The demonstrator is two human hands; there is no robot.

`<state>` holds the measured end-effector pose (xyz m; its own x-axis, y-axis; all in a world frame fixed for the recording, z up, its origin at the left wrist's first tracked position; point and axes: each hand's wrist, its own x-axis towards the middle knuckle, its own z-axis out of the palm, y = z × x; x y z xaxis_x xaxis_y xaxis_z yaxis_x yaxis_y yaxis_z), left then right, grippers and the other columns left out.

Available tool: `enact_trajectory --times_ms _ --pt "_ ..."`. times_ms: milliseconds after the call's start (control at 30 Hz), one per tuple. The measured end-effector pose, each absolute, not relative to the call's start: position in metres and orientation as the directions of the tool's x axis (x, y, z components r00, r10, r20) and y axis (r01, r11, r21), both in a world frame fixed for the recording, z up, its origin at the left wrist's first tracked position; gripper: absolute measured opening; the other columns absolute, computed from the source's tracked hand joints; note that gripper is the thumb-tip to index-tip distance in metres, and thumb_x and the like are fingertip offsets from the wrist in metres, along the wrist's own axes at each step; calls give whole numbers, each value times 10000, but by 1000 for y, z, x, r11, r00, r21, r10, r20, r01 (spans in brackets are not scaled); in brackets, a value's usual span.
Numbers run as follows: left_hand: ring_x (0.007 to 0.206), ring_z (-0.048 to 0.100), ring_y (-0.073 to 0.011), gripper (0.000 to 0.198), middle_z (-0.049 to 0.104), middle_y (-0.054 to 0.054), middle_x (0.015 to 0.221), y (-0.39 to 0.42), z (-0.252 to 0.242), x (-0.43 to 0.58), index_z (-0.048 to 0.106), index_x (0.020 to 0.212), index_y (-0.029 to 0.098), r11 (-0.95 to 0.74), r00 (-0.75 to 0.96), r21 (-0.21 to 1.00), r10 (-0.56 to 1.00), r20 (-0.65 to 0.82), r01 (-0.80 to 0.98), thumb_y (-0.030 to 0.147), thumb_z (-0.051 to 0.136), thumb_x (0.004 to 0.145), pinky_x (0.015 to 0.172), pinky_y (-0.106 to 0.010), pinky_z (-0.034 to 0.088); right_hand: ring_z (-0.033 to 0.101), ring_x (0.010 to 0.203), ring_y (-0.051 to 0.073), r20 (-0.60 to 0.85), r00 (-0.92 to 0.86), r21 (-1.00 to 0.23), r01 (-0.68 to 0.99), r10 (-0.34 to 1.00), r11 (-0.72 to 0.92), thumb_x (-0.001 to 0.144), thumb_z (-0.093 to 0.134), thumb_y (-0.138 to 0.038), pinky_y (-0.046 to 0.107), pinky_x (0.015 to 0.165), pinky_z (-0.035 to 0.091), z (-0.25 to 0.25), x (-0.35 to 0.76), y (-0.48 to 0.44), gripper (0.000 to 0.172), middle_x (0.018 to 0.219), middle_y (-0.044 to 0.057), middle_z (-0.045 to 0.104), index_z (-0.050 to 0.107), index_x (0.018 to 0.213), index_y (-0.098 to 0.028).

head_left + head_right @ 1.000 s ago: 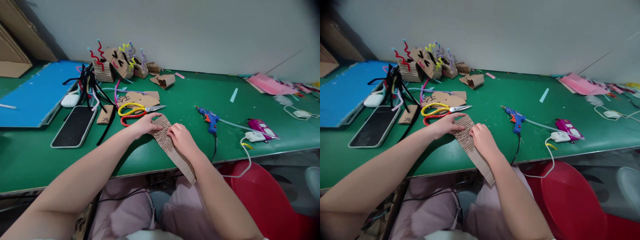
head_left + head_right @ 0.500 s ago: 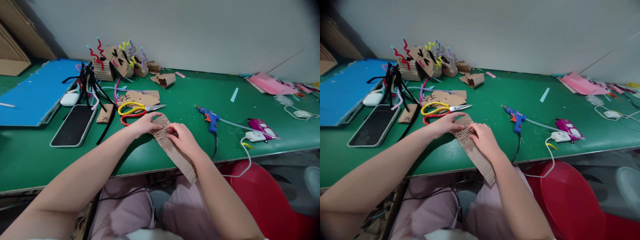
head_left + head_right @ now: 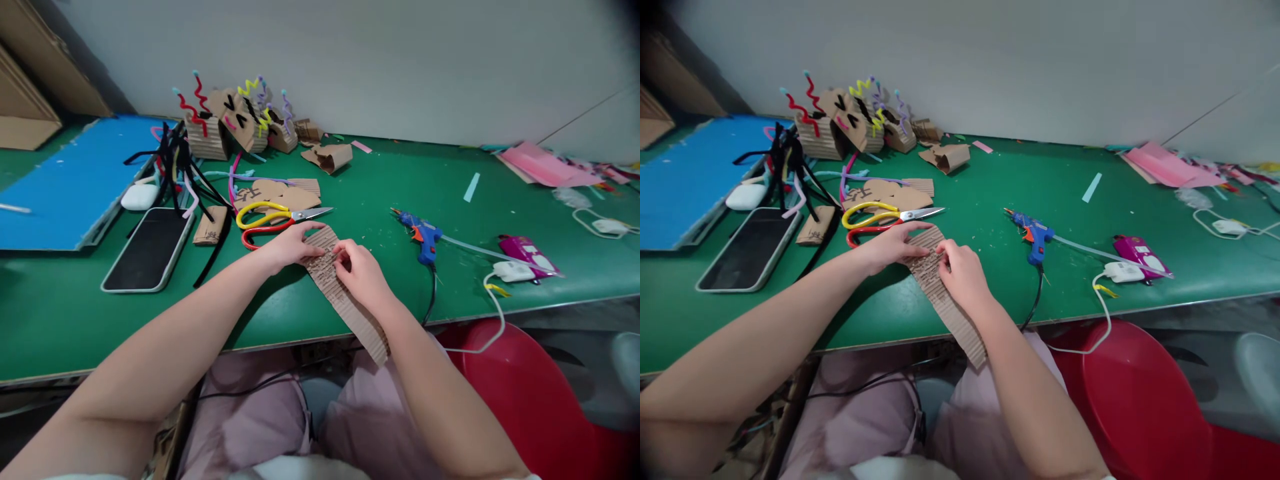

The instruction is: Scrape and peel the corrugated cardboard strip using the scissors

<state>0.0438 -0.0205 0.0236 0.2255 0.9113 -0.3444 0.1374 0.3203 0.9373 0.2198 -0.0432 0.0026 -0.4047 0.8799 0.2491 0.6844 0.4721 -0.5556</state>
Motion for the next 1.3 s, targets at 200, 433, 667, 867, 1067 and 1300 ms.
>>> enact_trajectory --times_ms 200,433,667,867,1067,1300 --pt "672 587 -96 565 601 -8 826 -20 19 42 457 1254 218 336 208 942 923 -324 -21 200 671 731 591 -229 499 560 880 184 351 -405 -570 623 844 536 833 541 -228 333 809 441 11 225 -45 134 927 44 623 578 962 -227" --pt "540 552 -84 514 569 9 736 -22 23 43 444 1269 242 324 211 946 925 -315 -11 213 619 786 438 -192 462 583 910 178 390 -506 -546 545 769 636 837 562 -259 342 822 461 16 232 -48 198 951 38 629 659 1010 -258" --pt "541 552 -79 531 575 8 757 -23 24 44 449 1257 213 348 250 936 912 -325 -55 196 645 764 437 -195 478 578 858 171 417 -510 -512 552 752 658 862 514 -233 320 801 449 16 230 -46 140 870 41 634 648 825 -220" --pt "557 564 -82 490 586 -8 781 -22 24 44 485 1227 199 333 260 943 912 -318 -14 203 646 764 443 -195 490 549 824 192 411 -499 -498 578 763 647 875 477 -226 340 769 436 15 227 -44 136 825 55 608 590 803 -204" --pt "541 576 -89 536 596 -8 755 -20 21 42 476 1246 198 326 277 945 910 -307 -21 231 669 746 441 -199 492 561 829 173 445 -450 -528 566 774 633 876 485 -201 326 777 448 16 232 -43 119 840 41 624 604 865 -206" --pt "540 570 -90 531 589 -16 790 -20 22 40 476 1237 198 322 292 947 907 -305 -13 241 667 744 424 -199 485 578 853 168 468 -489 -521 520 736 677 825 574 -198 317 766 484 13 236 -43 125 861 39 618 664 908 -225"
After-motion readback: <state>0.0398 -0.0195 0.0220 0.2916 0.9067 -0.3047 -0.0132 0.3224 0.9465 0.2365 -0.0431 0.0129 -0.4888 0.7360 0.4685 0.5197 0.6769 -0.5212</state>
